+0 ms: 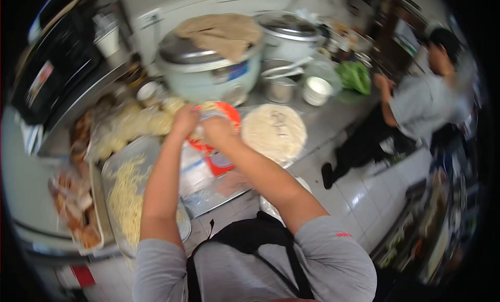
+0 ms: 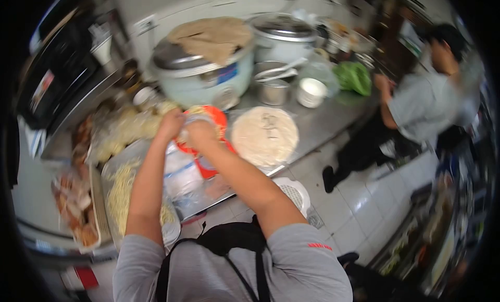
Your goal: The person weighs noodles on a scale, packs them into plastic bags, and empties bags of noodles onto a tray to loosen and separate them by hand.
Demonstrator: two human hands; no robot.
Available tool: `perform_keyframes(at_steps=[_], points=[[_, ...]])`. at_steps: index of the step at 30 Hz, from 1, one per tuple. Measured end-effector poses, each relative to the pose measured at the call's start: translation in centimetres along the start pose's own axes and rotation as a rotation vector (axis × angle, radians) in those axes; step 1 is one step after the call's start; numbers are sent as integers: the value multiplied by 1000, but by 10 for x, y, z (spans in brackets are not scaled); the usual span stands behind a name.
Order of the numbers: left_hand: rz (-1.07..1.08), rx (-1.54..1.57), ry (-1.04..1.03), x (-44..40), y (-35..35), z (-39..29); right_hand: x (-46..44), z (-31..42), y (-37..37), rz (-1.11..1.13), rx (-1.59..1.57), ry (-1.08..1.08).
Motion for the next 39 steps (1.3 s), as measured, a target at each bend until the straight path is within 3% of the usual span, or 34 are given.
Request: perform_keyframes(at_steps=[1,5,8,10,12,16,19,20,22,25,26,29,30,33,36,39], points=[[8,-4,47,10,3,-3,2,-3,4,-123,-10,-1],[66,-135,306,28,4,2,14,-3,14,-231,-106,102],[8,-254,312,22,-1,9,19,-6,29,-311,-269,248],[91,-407,249,26,2,-1,19,-8,44,-440,-395,355],[198,-486,264,32,7,-12,6,-23,57,-580,-499,215],[436,13,103,62,-4,-30,-27,-34,66,-641,-638,-49],[346,296,193,76,-7,-14,-52,-19,38,-251,-580,-17],[266,263,219,80,-6,-5,-50,-21,26,57,-518,-54],[101,192,263,85,6,8,-43,-41,28,160,-293,-2],[-212,396,121,93,36,-19,-6,-32,22,285,92,-60],[-389,248,-72,99,38,-37,7,-26,20,323,227,-106],[-437,232,-128,95,22,-45,6,-27,-5,198,286,-155],[-445,169,-124,93,21,-42,6,-20,0,164,243,-166],[-494,435,-67,93,18,-35,-2,-22,-12,209,72,-338],[-490,420,-53,101,24,-34,-13,-7,-22,186,-325,-179],[-421,346,-37,120,33,-32,-11,10,-50,247,-1392,-718]])
Point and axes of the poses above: each hand's wrist, its own x-axis away from the middle knuckle, its own y-axis out of the back of the hand, z = x × y, the point moved 6 cm from there along -x, towards the middle knuckle
